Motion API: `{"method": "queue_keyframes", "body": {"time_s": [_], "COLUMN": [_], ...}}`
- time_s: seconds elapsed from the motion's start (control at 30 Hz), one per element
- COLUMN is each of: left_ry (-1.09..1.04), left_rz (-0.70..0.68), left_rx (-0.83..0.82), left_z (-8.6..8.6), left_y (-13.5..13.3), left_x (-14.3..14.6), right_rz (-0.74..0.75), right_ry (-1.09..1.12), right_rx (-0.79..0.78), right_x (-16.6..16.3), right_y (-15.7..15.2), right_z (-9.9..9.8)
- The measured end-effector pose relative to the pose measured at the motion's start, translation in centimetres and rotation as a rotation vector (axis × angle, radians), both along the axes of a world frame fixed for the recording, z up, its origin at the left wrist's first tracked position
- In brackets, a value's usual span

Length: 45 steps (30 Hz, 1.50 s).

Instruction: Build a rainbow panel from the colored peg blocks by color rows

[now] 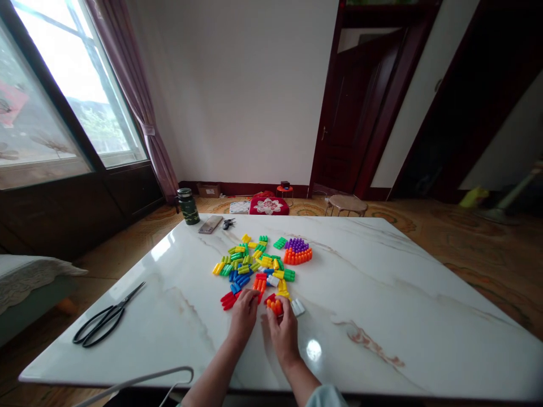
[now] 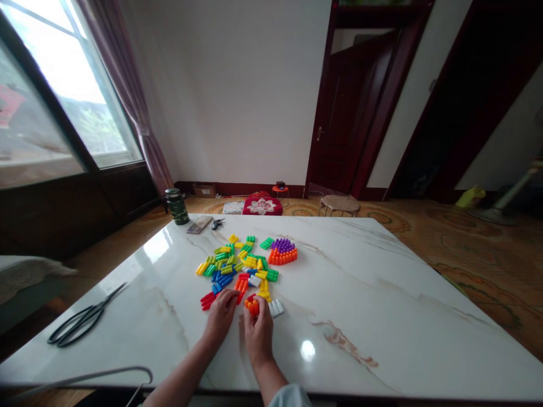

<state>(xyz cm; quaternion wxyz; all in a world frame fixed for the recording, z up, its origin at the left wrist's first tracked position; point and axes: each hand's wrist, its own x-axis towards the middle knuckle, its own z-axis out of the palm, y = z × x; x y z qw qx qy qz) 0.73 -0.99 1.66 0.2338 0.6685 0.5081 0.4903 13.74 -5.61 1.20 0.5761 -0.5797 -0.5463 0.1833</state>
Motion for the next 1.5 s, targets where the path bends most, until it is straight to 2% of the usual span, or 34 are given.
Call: {"method": "queue_keyframes", "body": {"time_s": [0.1, 0.17, 0.27, 0.37, 0.47, 0.63, 0.77, 0.87, 0.93, 1.0, 1.07, 1.13, 1.3, 1.5], "left_ry": [0.054, 0.189, 0.474, 0.606, 0.658, 0.754, 0.815, 0.846, 0.851, 0.848, 0.846, 0.849, 0.87, 0.878], "left_rz": [0.071, 0.137, 0.174, 0.195, 0.226, 0.25, 0.276, 0.282, 0.281, 0.28, 0.276, 0.272, 0.28, 0.297], "left_rx": [0.034, 0.095, 0.21, 0.245, 0.242, 0.285, 0.323, 0.326, 0.319, 0.313, 0.312, 0.317, 0.336, 0.383], "left_z": [-0.7, -0.9, -1.5, -2.5, -3.5, -4.1, -4.2, -4.1, -3.9, -3.7, -3.6, -3.6, -3.8, -3.2], "left_y": [0.0, -0.2, -0.5, -0.3, 0.1, 0.3, 0.3, 0.4, 0.4, 0.4, 0.4, 0.4, 0.4, 0.3], "left_x": [0.1, 0.3, 0.7, 1.0, 1.0, 0.8, 0.7, 0.7, 0.7, 0.7, 0.7, 0.7, 0.6, 0.6], "right_rz": [0.056, 0.071, 0.003, -0.061, -0.119, -0.227, -0.152, -0.061, -0.075, -0.181, -0.31, -0.37, -0.339, -0.394], "right_ry": [0.001, -0.034, -0.123, -0.215, -0.267, -0.231, -0.084, -0.02, -0.037, -0.072, -0.127, -0.211, -0.412, -0.385], "right_rx": [-0.029, -0.041, 0.01, 0.094, 0.099, -0.075, -0.155, -0.14, -0.102, -0.068, -0.091, -0.145, -0.197, -0.22], "right_x": [-0.1, -0.2, -0.1, 1.1, 4.2, 12.8, 18.4, 20.4, 20.9, 20.9, 20.3, 19.5, 18.1, 18.5], "right_y": [-0.3, -0.6, -1.1, -1.0, 0.3, 5.4, 10.0, 12.5, 13.3, 13.3, 12.9, 12.4, 13.1, 16.5], "right_z": [0.4, 0.7, 0.7, 0.8, 1.0, 0.4, -0.4, -0.3, -0.1, 0.0, -0.1, -0.4, -1.0, -1.0]}}
